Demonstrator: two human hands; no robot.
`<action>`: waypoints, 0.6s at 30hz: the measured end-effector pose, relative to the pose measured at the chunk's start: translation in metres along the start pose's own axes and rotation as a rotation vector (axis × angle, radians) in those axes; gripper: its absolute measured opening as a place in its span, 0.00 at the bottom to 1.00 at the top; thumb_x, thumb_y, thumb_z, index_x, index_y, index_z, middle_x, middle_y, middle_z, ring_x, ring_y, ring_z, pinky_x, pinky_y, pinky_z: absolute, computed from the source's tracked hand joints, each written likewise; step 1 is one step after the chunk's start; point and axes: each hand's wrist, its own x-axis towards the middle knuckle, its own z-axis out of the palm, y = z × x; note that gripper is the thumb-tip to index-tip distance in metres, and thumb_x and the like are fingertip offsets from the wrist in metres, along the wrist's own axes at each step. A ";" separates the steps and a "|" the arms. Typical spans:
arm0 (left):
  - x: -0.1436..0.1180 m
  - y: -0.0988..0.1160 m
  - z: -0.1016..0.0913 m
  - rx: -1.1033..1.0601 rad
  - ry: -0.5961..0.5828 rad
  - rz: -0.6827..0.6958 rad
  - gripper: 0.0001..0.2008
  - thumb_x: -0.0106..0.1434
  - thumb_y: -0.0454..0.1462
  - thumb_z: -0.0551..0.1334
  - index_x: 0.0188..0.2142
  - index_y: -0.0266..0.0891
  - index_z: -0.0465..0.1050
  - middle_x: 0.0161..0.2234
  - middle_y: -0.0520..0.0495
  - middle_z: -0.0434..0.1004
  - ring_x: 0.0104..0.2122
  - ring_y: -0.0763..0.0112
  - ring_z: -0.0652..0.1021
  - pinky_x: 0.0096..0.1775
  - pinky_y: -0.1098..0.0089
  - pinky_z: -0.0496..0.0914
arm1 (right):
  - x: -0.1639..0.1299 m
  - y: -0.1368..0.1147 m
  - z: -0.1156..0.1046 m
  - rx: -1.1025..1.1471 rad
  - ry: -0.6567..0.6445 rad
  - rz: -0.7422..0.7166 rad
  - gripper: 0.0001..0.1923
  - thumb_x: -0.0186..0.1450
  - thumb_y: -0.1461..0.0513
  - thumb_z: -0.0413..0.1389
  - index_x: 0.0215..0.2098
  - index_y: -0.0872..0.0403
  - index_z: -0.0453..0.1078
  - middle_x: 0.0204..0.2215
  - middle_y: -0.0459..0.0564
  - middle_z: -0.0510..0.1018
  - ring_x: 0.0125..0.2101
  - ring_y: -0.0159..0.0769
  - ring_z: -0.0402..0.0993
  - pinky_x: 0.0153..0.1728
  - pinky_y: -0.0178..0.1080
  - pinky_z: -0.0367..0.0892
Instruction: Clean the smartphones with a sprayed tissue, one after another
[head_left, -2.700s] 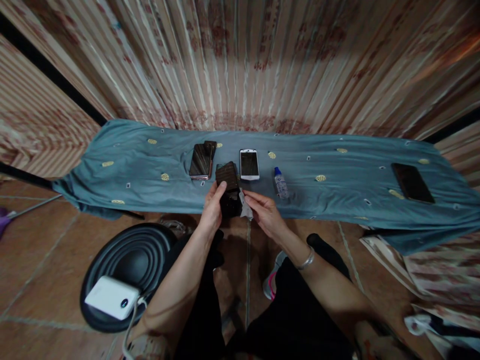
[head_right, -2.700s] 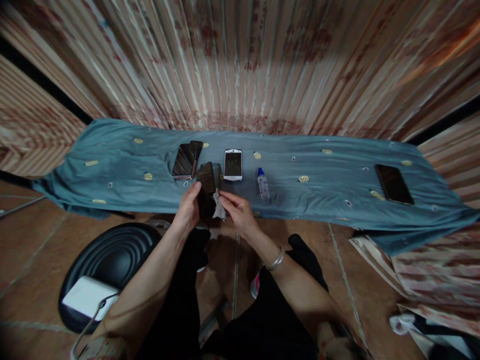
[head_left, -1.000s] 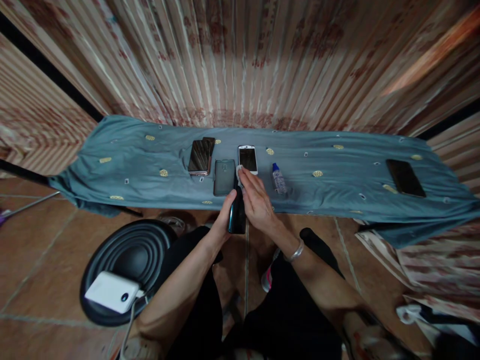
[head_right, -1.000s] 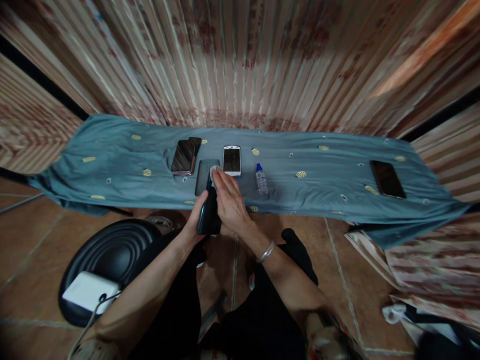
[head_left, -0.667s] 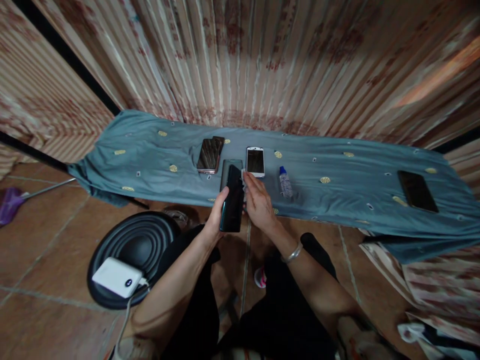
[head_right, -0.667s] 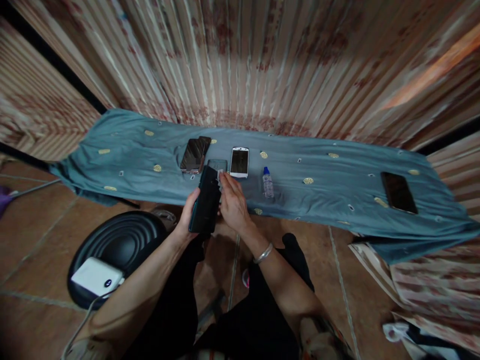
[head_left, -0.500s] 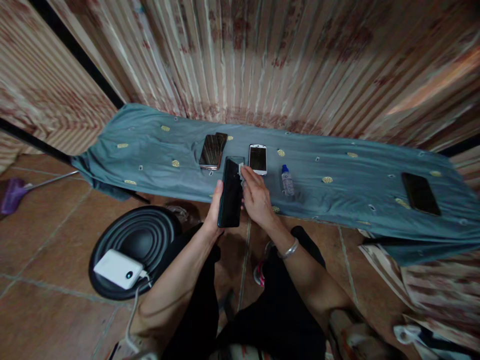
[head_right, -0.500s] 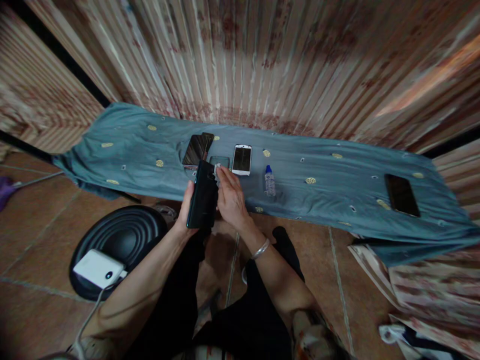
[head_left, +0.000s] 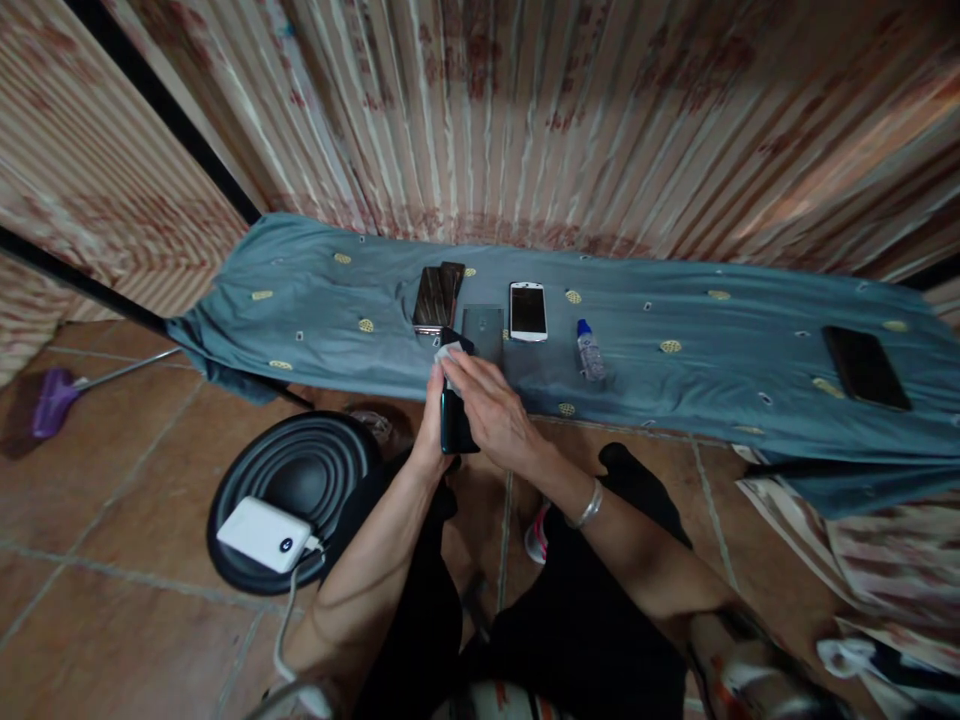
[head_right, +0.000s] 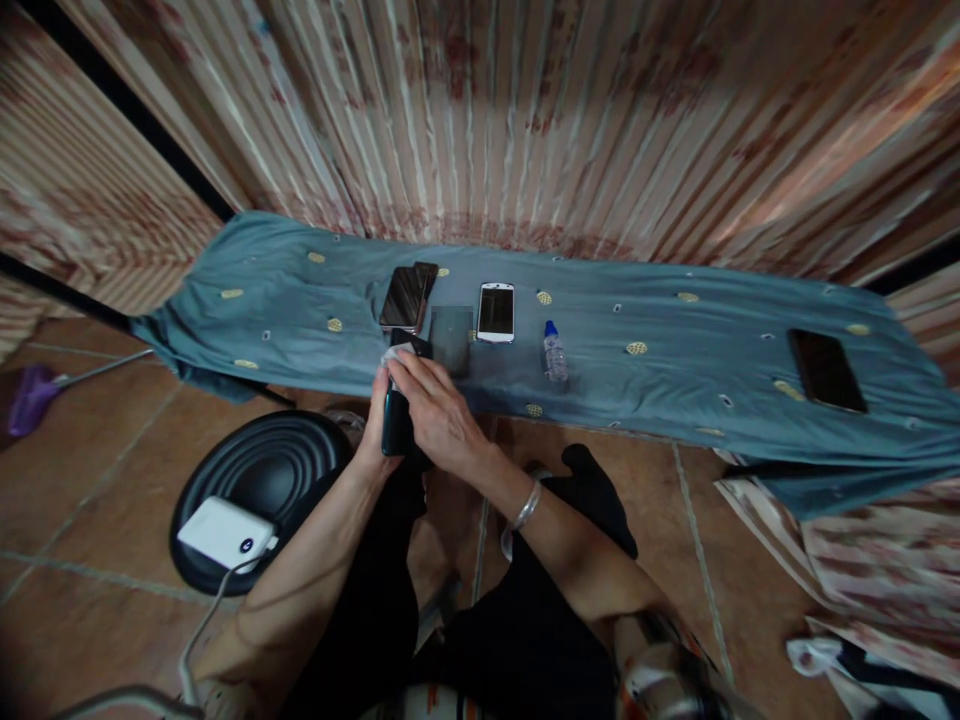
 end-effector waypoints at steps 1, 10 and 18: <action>0.000 0.001 -0.001 -0.015 0.010 -0.008 0.21 0.74 0.41 0.48 0.55 0.36 0.74 0.48 0.45 0.83 0.61 0.70 0.71 0.63 0.73 0.63 | -0.002 -0.003 0.001 0.000 0.005 -0.015 0.27 0.71 0.69 0.40 0.66 0.59 0.61 0.63 0.61 0.68 0.65 0.44 0.60 0.65 0.51 0.61; -0.002 -0.011 -0.006 -0.073 -0.156 -0.018 0.18 0.73 0.38 0.51 0.51 0.34 0.76 0.52 0.45 0.80 0.61 0.69 0.72 0.61 0.76 0.64 | -0.002 0.012 -0.003 -0.067 0.010 0.051 0.29 0.71 0.68 0.39 0.70 0.54 0.54 0.66 0.56 0.64 0.67 0.41 0.56 0.66 0.53 0.59; -0.002 -0.001 -0.004 0.063 -0.065 -0.137 0.22 0.72 0.45 0.49 0.51 0.35 0.76 0.34 0.45 0.85 0.39 0.64 0.84 0.43 0.68 0.78 | -0.006 0.038 -0.006 -0.111 -0.033 0.149 0.31 0.69 0.68 0.41 0.70 0.56 0.53 0.67 0.57 0.62 0.67 0.42 0.56 0.67 0.53 0.58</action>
